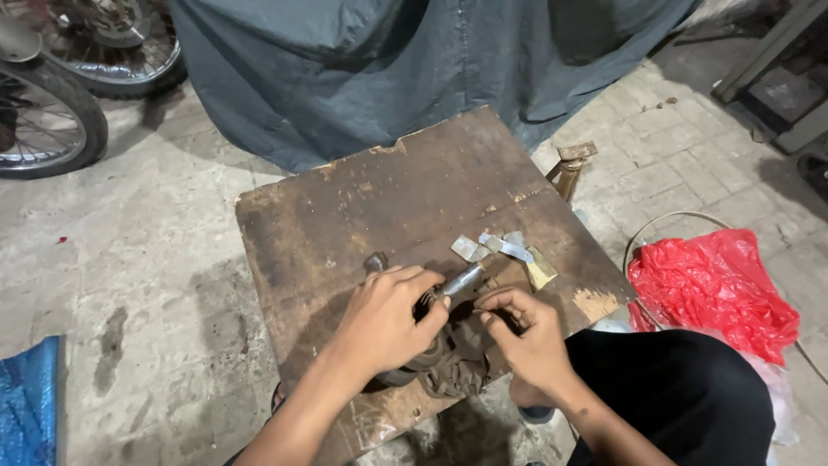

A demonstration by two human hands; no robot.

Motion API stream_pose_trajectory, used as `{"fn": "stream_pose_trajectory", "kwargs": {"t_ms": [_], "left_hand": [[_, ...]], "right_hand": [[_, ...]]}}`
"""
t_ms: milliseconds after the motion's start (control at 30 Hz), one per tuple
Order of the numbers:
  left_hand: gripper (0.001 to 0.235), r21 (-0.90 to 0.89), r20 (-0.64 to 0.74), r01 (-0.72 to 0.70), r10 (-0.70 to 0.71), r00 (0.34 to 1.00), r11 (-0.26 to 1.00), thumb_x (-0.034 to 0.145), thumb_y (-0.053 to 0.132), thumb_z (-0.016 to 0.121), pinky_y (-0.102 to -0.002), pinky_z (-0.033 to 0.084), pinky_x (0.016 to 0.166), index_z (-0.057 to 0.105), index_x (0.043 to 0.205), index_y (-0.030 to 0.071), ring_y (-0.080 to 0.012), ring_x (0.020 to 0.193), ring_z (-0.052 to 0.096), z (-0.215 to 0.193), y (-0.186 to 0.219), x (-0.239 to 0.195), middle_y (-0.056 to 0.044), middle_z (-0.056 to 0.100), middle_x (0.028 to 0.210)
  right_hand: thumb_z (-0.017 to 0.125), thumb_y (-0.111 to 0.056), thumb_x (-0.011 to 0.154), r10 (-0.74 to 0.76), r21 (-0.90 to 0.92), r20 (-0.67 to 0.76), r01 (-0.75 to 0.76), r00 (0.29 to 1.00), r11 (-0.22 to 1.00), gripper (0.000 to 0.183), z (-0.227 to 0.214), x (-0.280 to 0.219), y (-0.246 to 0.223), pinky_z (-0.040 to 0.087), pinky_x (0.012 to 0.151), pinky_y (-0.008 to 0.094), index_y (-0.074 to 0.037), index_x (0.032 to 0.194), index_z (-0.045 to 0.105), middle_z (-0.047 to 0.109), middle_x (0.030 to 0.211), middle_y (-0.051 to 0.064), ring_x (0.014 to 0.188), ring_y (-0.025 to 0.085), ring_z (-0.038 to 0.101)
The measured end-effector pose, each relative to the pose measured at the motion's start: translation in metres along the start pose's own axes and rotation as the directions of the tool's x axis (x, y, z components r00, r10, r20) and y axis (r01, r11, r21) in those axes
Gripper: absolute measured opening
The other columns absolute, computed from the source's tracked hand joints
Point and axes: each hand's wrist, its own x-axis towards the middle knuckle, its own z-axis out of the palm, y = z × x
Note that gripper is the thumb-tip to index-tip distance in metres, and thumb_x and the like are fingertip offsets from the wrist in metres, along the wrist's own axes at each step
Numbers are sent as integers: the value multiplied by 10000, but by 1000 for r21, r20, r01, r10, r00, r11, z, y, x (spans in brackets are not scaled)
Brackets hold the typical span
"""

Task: The person sits at a wooden table and assembles a mechanical component, likely a motorcycle part. They use a rag to wipe a cylindrical metal piece, then insert a smaller metal rod into it. The person continues to manipulate the assembly, adding a small ring and a gear-like component, and finally uses a white cloth to wipe the finished assembly.

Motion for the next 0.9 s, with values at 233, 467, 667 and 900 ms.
{"fn": "stream_pose_trajectory", "kwargs": {"t_ms": [233,467,667,900], "left_hand": [[393,136,-180,-268,290,940,954,811,154,661,-419,468,1000,690,1181,23,-268,1039,664,3,11,3,-111,679,1186],[444,29,-152,-205,207,967,978,802,70,692,-401,599,740,680,1238,-15,-283,822,733,10,20,13,-137,752,1079],[439,47,-91,-174,178,980,984,824,55,690,-360,611,514,679,1262,19,-262,598,730,14,17,12,-121,769,982],[456,79,-112,-208,216,970,975,827,65,674,-402,567,501,662,1281,18,-293,599,706,8,18,7,-92,723,936]], "right_hand": [[665,78,845,-174,-25,-107,172,979,985,129,-2,13,-38,538,804,251,19,955,694,707,982,84,860,153,663],[724,44,804,-530,-435,-220,404,819,805,154,12,19,-61,540,689,254,36,953,690,718,985,130,788,181,676],[737,102,780,-604,-513,-195,445,772,734,191,19,16,-60,539,668,262,51,955,679,697,975,143,774,195,666],[745,105,798,-660,-618,-183,437,728,654,174,25,17,-56,555,677,290,48,961,724,680,985,159,788,218,667]]}}
